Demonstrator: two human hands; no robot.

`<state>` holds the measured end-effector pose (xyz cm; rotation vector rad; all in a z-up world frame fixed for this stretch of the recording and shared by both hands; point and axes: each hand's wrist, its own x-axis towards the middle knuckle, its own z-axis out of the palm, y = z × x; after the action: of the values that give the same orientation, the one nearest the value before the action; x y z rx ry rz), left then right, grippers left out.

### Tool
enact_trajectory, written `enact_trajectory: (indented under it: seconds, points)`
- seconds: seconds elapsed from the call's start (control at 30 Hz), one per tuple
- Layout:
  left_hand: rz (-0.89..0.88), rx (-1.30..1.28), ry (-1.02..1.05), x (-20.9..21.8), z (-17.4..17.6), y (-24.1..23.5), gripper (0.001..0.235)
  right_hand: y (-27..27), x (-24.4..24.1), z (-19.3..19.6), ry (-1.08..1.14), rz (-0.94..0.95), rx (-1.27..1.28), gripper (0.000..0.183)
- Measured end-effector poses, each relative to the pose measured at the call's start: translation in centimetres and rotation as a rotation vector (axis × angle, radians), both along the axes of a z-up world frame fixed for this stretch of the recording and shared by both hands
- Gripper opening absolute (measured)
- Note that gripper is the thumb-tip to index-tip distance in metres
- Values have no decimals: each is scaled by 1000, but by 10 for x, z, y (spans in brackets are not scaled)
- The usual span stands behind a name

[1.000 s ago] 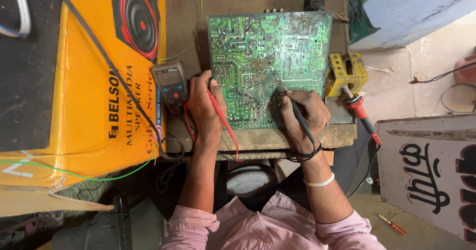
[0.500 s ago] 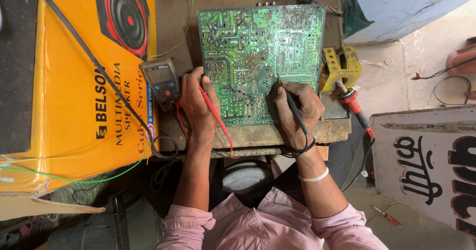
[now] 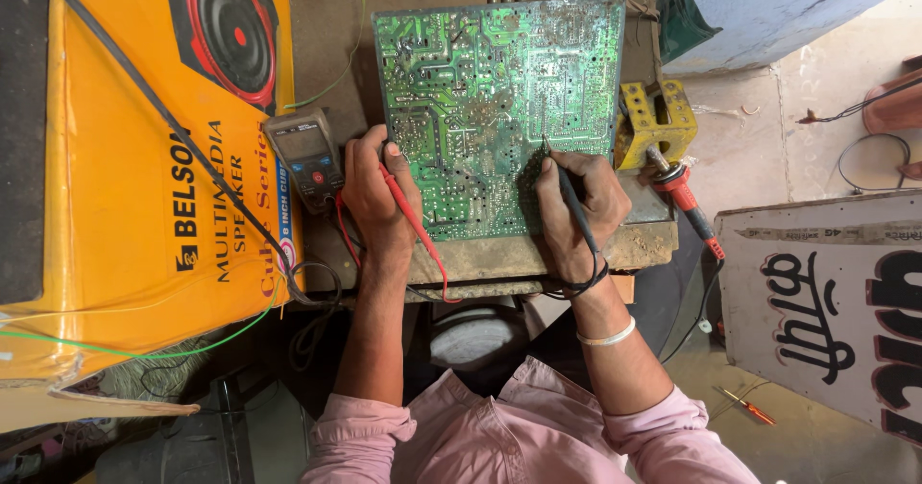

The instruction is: The person uses a multimeter to test various points on a green circuit board. They hold the red and black probes and touch them to different pads and traces on the board while seated on the floor.

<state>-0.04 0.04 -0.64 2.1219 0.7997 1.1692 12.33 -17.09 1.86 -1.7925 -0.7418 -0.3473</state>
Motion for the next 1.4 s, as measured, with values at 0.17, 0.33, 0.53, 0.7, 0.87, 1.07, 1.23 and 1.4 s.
enact_trajectory:
  seconds: [0.17, 0.33, 0.53, 0.7, 0.87, 1.07, 1.23, 1.4]
  points:
    - [-1, 24, -7, 0, 0, 0, 17, -1, 0, 1, -3, 33, -3, 12]
    - [-11, 50, -10, 0, 2, 1, 17, -1, -1, 3, 24, 61, -6, 12]
    - [-12, 23, -10, 0, 4, 0, 16, -2, 0, 5, -14, 126, -11, 12]
    - [-17, 34, -12, 0, 1, 0, 16, -1, 0, 7, -24, 122, -25, 12]
    - [-8, 4, 4, 1, -3, 2, 17, 0, 0, 6, 4, 125, -4, 11]
    - [-9, 3, -5, 0, -5, 1, 18, 0, 0, 4, 7, 112, -21, 12]
    - [3, -22, -10, 1, -1, 0, 17, -10, 2, 4, 88, 56, -5, 12]
    - [10, 12, -10, 0, 4, 0, 18, -62, -8, 4, 224, -5, -16, 22]
